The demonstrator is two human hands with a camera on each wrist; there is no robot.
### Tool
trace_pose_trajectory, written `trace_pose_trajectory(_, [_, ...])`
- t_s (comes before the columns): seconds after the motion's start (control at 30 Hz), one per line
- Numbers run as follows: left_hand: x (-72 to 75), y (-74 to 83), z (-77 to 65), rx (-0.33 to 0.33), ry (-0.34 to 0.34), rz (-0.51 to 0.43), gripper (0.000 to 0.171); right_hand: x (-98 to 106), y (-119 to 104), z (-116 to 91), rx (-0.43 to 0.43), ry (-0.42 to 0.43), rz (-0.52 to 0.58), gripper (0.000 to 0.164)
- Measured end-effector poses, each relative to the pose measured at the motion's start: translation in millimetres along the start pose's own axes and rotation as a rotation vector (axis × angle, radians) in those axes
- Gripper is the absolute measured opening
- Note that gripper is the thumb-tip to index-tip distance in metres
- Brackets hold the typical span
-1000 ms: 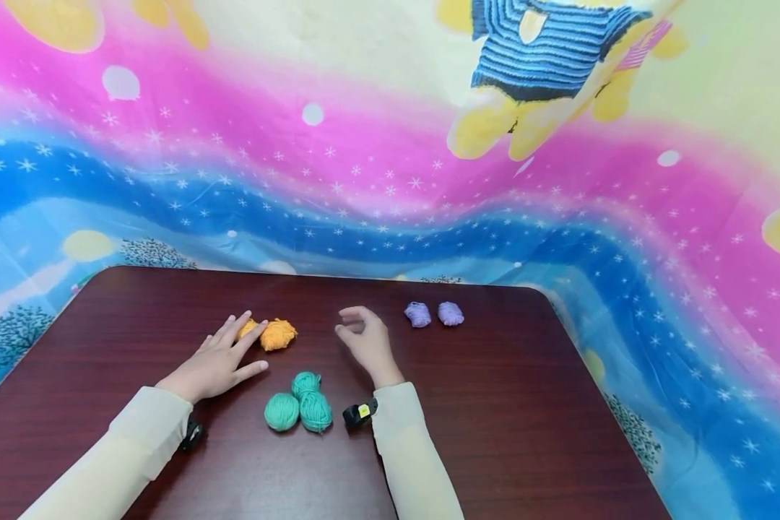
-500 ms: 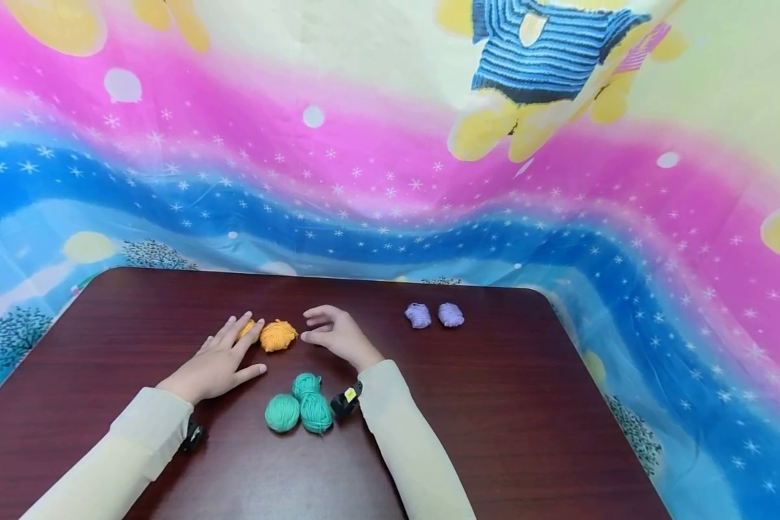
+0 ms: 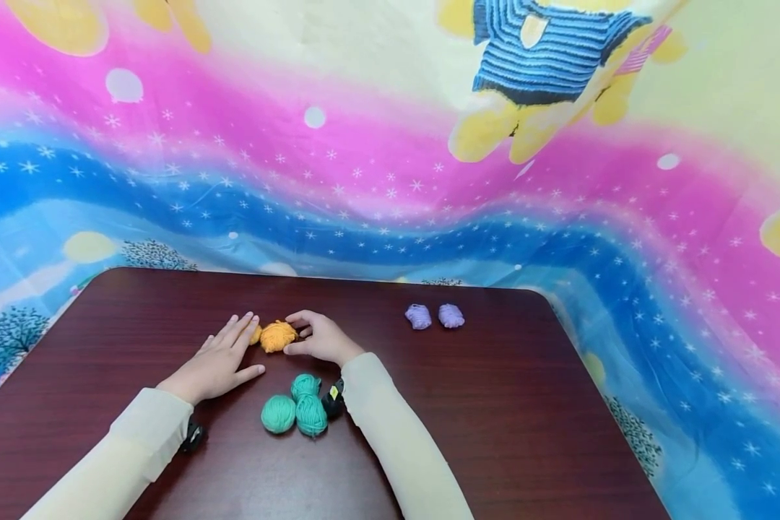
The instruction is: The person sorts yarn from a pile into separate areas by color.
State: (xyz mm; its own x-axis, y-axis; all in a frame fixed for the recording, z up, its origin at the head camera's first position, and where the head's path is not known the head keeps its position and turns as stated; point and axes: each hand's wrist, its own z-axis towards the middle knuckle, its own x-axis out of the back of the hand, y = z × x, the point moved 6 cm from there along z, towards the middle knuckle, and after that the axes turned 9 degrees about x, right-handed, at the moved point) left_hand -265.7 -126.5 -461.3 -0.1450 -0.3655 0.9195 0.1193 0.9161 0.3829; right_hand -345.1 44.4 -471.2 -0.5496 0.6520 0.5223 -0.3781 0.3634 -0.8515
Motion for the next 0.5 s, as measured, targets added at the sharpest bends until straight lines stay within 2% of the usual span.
trace_pose_trajectory(0.5, [-1.0, -0.7, 0.6, -0.019, 0.038, 0.055, 0.065, -5.8, 4.3, 8.0, -0.043, -0.012, -0.126, 0.059])
